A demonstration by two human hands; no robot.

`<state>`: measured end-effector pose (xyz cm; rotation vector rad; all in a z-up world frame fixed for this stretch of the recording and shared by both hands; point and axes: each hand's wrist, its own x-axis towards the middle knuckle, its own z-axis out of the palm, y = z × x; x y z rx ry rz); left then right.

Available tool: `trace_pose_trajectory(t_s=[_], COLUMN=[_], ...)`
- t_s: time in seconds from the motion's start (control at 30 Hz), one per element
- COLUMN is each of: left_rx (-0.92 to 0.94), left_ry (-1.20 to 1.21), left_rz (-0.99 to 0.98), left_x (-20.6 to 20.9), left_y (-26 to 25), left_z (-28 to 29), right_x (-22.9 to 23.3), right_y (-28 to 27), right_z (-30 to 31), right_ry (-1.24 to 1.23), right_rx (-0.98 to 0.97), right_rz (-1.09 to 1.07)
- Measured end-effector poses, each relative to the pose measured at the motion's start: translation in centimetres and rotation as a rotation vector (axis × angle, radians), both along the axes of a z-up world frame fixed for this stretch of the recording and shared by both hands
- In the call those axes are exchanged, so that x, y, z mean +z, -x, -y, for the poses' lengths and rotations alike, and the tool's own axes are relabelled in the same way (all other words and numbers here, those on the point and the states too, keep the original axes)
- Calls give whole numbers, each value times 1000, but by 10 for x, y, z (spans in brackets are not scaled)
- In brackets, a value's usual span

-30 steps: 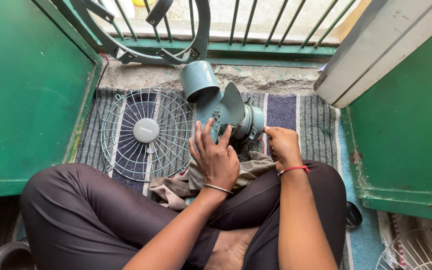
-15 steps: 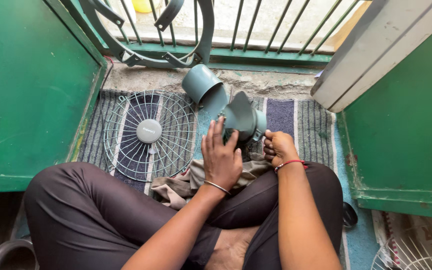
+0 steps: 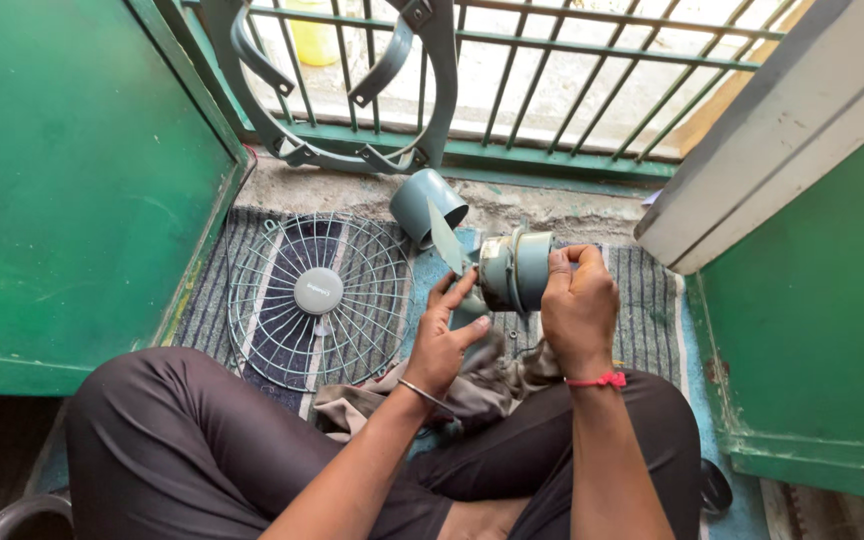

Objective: The person sits on a mat and wipes a fan motor housing and fan blades with a cloth. They handle the motor housing, fan blades, and a fan cage, cleaning each part by hand with a cloth.

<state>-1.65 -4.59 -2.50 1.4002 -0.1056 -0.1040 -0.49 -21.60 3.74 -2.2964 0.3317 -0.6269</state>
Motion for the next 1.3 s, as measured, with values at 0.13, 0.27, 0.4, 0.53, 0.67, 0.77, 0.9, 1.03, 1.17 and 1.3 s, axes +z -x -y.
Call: trace_pose_trajectory(t_s=[0.13,0.27,0.4,0.53,0.67,0.77,0.9,1.03,1.17,1.3], left_rx=[-153,-153,-139,-107,25,187,127,-35,-51,-8], left_ry=[531,528,214,-157,-591,-621,-389,123,494,596], left_rz=[-248,-320,-187,-254,-174,23,-25,-127,-308,-365], left_x=[-19,-38,-52,-44,-18,-3,0,-10,-17,-11], left_y=[-10,-31,-37,-21,2,2,-26,-43,-30,-19], left_z=[4,7,3,-6,-16,-8,4,8,4,7], right_x=[48,55,39,38,56,62,47,25,11,11], right_y=[0,-14,-17,-19,-21,-17,-8,-2,1,0], right_z=[-27,-47,-50,-43,-30,-17,-16,-18,-18,-20], right_ry=[278,395,362,444,337,222,102,137,202,233], right_rx=[-8,4,11,98,229,328,338,257,238,210], right_rz=[-98,-203,-232,-292,-380,-352,-227,-76,57,73])
